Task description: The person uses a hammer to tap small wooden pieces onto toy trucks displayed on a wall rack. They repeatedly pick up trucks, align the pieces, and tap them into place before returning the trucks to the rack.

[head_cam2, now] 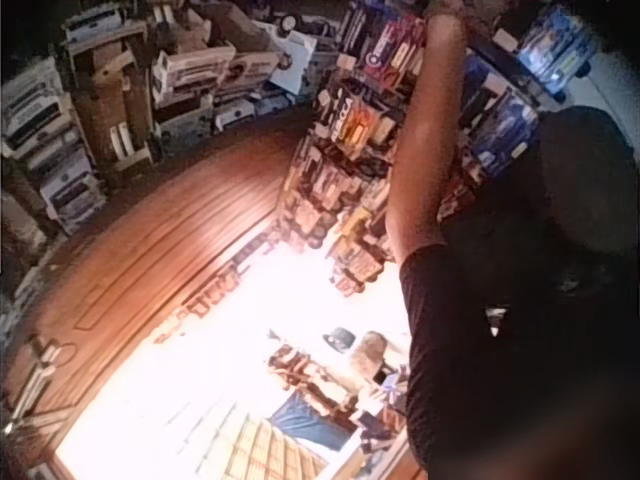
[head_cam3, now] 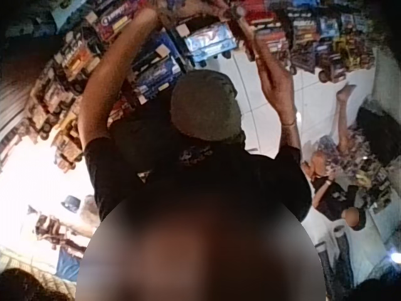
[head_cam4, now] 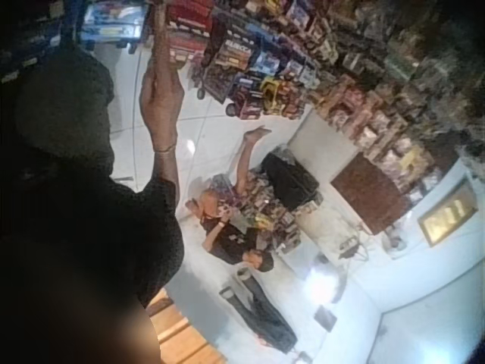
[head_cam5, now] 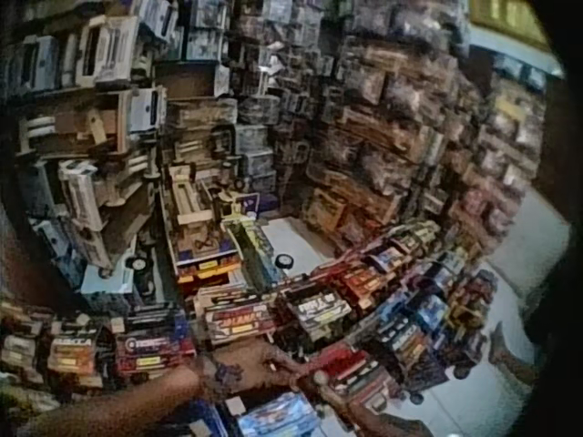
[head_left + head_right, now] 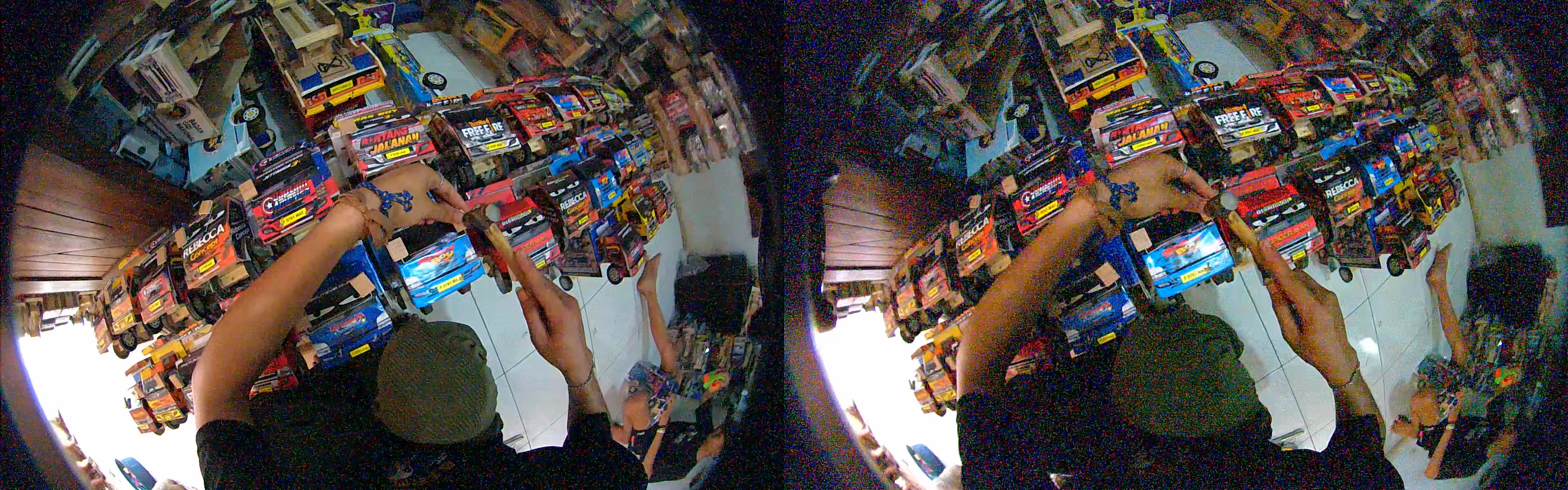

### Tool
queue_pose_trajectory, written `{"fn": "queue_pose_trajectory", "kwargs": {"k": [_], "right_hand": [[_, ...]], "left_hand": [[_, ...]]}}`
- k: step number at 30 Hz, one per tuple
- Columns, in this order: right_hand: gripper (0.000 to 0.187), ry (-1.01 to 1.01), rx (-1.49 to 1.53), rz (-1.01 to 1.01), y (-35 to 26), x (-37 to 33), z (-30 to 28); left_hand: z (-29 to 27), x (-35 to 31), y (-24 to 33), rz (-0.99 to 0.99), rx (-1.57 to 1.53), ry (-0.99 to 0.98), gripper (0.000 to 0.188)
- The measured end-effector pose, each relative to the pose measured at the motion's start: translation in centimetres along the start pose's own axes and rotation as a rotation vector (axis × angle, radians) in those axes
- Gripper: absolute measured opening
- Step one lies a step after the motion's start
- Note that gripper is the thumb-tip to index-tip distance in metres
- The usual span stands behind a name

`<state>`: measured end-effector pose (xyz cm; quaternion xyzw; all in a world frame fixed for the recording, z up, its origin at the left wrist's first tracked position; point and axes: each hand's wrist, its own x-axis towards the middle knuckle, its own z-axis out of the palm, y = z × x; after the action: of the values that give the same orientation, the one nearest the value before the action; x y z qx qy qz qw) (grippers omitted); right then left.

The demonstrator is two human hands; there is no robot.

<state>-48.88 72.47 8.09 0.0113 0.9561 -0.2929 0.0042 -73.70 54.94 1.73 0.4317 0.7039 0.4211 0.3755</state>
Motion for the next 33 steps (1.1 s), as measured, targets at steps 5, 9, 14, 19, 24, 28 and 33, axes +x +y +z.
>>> {"fn": "queue_pose_trajectory", "kwargs": {"k": [5, 9, 14, 19, 24, 28, 33], "right_hand": [[0.054, -0.011, -0.011, 0.015, -0.7, 0.3, -0.2], [0.053, -0.101, -0.063, 0.057, -0.6, 0.2, 0.0], [0.064, 0.074, -0.177, -0.124, 0.4, -0.5, 0.7], [0.074, 0.005, -0.349, -0.104, 0.9, -1.7, 2.0], [0.077, 0.081, -0.347, -0.082, 1.5, -2.0, 2.5], [0.079, 0.149, -0.344, -0.169, 1.7, -1.9, 2.9], [0.082, 0.013, -0.393, -0.054, 1.5, -1.5, 2.8]], "left_hand": [[0.1, -0.1, -0.1, -0.006, -0.035, 0.008, 0.034], [0.2, 0.2, -0.6, -0.005, -0.102, 0.009, 0.034], [0.2, 0.3, -1.1, 0.072, -0.03, 0.036, 0.039], [0.6, 0.7, -1.5, 0.068, -0.074, 0.042, 0.041], [0.7, 1.0, -2.0, 0.101, -0.127, 0.037, 0.039], [0.7, 1.1, -1.9, 0.077, -0.107, 0.041, 0.037], [0.4, 1.0, -1.6, 0.032, -0.136, 0.024, 0.037]]}}
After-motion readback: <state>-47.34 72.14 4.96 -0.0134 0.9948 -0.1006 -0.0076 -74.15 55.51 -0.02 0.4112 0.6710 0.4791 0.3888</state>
